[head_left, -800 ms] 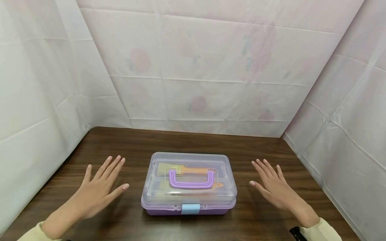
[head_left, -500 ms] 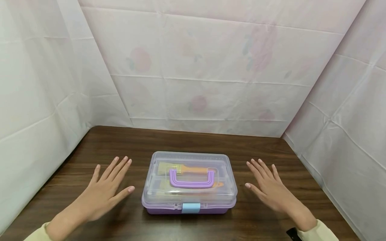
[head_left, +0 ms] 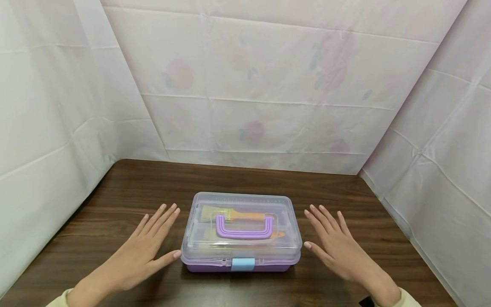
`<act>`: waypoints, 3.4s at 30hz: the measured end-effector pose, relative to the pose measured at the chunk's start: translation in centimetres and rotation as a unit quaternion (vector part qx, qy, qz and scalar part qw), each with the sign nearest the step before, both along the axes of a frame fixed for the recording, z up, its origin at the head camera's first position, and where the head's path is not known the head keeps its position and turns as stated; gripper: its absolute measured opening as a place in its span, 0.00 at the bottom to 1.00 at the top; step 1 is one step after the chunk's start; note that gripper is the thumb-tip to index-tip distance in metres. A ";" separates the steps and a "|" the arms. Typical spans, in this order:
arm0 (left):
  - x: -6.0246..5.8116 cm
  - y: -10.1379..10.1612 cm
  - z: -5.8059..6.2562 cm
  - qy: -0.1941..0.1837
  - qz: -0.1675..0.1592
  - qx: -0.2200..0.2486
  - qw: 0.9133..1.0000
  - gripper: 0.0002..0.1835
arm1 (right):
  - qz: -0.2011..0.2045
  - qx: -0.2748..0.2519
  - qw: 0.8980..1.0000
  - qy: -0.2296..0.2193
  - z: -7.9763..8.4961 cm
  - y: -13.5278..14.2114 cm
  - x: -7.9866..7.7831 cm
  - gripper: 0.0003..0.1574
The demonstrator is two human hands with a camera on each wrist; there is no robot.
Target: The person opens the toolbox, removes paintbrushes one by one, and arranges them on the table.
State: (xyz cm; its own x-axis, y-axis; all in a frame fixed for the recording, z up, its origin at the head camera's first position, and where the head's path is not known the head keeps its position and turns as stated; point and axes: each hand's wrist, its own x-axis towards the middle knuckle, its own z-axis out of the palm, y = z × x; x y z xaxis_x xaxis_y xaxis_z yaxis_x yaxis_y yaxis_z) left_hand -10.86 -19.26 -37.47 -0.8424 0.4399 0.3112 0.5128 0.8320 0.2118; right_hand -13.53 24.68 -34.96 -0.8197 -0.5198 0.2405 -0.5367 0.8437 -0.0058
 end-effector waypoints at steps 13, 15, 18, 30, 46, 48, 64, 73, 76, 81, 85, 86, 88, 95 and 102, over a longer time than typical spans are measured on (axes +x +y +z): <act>0.0 1.2 -0.1 -0.011 -0.041 0.041 0.998 0.47 | 0.044 0.021 0.998 0.045 -0.1 -1.6 1.3 0.42; 0.0 1.3 -0.2 -0.030 -0.041 0.060 0.997 0.48 | 0.053 0.022 0.997 0.053 -0.2 -1.8 1.4 0.42; 0.0 1.5 -0.3 -0.059 -0.040 0.082 0.994 0.48 | 0.063 0.022 0.996 0.063 -0.3 -2.1 1.7 0.42; -0.2 2.4 -0.7 -0.126 -0.047 0.156 0.979 0.49 | 0.104 0.001 0.988 0.116 -0.9 -3.6 2.3 0.41; -0.8 3.5 -2.1 -0.127 -0.063 0.213 0.967 0.52 | 0.178 -0.019 0.964 0.196 -2.1 -6.0 2.5 0.34; -0.9 3.6 -2.1 -0.126 -0.063 0.213 0.967 0.52 | 0.187 -0.020 0.960 0.208 -2.2 -6.3 2.5 0.33; -0.9 3.9 -2.6 -0.119 -0.063 0.237 0.962 0.50 | 0.262 0.021 0.915 0.305 -3.8 -8.1 2.8 0.27; -1.1 3.8 -2.8 -0.128 -0.061 0.231 0.963 0.51 | 0.286 0.056 0.889 0.354 -4.7 -9.2 2.7 0.25; -1.1 3.7 -2.8 -0.135 -0.061 0.235 0.961 0.51 | 0.294 0.064 0.880 0.368 -5.3 -9.5 2.5 0.24; -1.1 3.7 -2.8 -0.141 -0.063 0.239 0.959 0.51 | 0.291 0.078 0.880 0.367 -6.6 -9.9 2.3 0.24; -1.1 3.8 -2.8 -0.135 -0.067 0.242 0.958 0.51 | 0.287 0.089 0.875 0.380 -6.9 -10.4 2.2 0.24; -1.1 3.8 -2.8 -0.133 -0.067 0.242 0.959 0.51 | 0.285 0.090 0.874 0.384 -6.9 -10.5 2.2 0.24; -1.1 3.8 -2.8 -0.131 -0.068 0.244 0.958 0.51 | 0.284 0.089 0.870 0.393 -6.5 -10.9 2.3 0.23; -1.0 3.8 -2.7 -0.130 -0.065 0.248 0.958 0.51 | 0.279 0.075 0.864 0.413 -4.9 -11.9 2.8 0.21; -0.8 3.7 -2.7 -0.123 -0.061 0.244 0.960 0.50 | 0.281 0.101 0.859 0.415 -4.7 -12.5 2.7 0.21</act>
State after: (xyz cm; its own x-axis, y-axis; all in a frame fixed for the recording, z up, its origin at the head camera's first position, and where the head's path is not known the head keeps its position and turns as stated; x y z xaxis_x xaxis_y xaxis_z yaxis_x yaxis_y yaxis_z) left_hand -11.69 -15.57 -40.16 -0.8679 0.3936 0.3031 0.4851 0.5399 0.6879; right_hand -10.81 12.21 -39.65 -0.0143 -0.8776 0.4791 -0.6084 0.3879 0.6924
